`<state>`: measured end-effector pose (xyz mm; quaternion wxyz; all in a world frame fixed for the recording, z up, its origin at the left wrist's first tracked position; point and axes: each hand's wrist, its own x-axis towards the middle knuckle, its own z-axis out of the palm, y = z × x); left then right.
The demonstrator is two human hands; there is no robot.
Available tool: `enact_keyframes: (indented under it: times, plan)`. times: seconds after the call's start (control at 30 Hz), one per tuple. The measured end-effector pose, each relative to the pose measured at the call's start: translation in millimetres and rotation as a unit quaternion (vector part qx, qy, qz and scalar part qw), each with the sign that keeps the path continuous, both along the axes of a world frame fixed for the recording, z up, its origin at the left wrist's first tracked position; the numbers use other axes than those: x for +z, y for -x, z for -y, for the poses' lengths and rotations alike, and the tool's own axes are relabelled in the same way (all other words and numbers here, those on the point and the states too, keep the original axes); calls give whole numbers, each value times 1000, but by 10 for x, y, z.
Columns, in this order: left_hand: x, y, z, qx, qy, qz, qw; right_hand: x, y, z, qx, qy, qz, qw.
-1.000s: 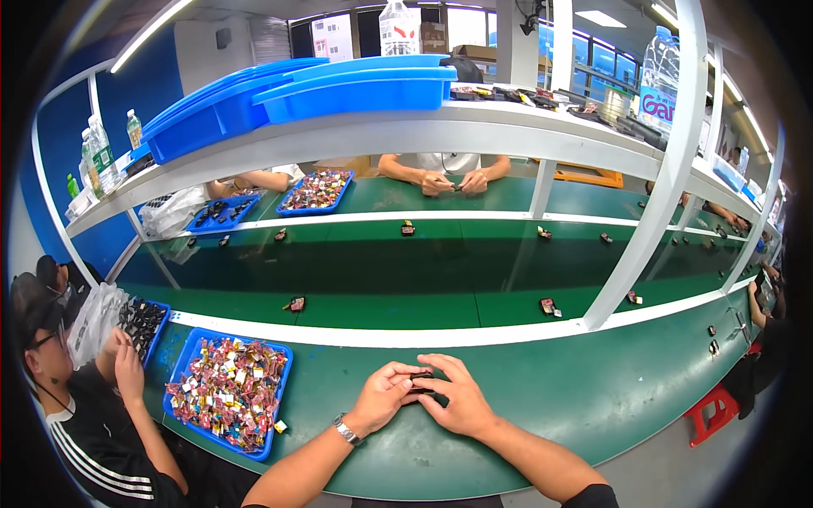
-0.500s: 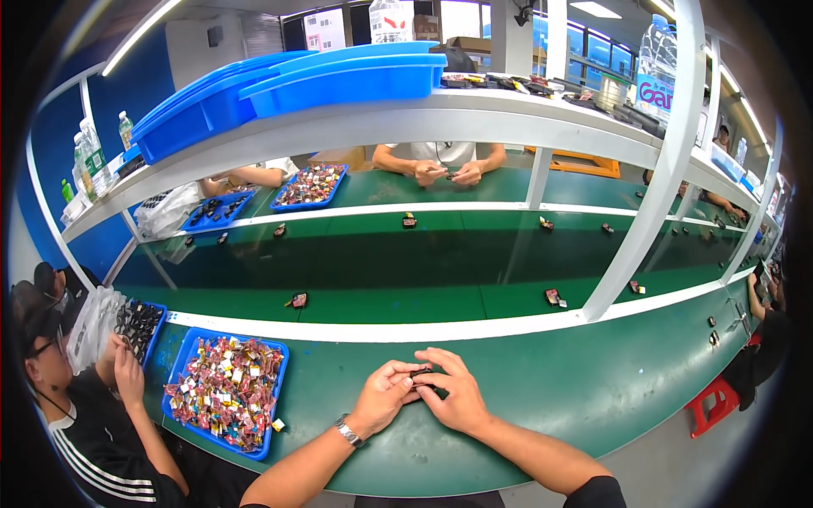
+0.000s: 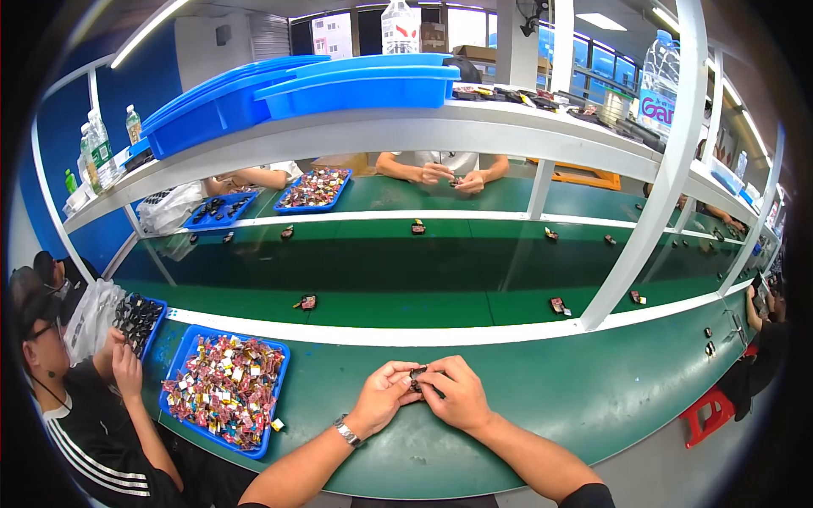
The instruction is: The person is sitting at a workbench in a factory setting, assembling small electronic or mechanical components and placing them on a conveyor belt.
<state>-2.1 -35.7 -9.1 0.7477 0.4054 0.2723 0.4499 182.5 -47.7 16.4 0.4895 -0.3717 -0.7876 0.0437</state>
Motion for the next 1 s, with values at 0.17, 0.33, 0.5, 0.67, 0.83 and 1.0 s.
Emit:
enact_keyframes:
  times: [0.17, 0.33, 0.5, 0.67, 0.83, 1.0]
  plan:
    - [1, 19, -11, 10, 9, -4, 1000, 47, -13, -3, -1, 11, 19, 1000]
    - [23, 17, -29, 6, 25, -9, 1000, -25, -54, -50, 3, 33, 13, 999]
    - [38, 14, -7, 22, -5, -41, 999, 33, -34, -45, 8, 15, 20, 1000]
    - [39, -20, 11, 44, -15, -70, 996, -5, 7, -20, -6, 52, -16, 998]
    - [60, -89, 27, 86, -17, -106, 991, -51, 39, -12, -31, 56, -27, 998]
    - [15, -106, 35, 105, -33, -128, 986, -84, 63, -25, -47, 50, -21, 997]
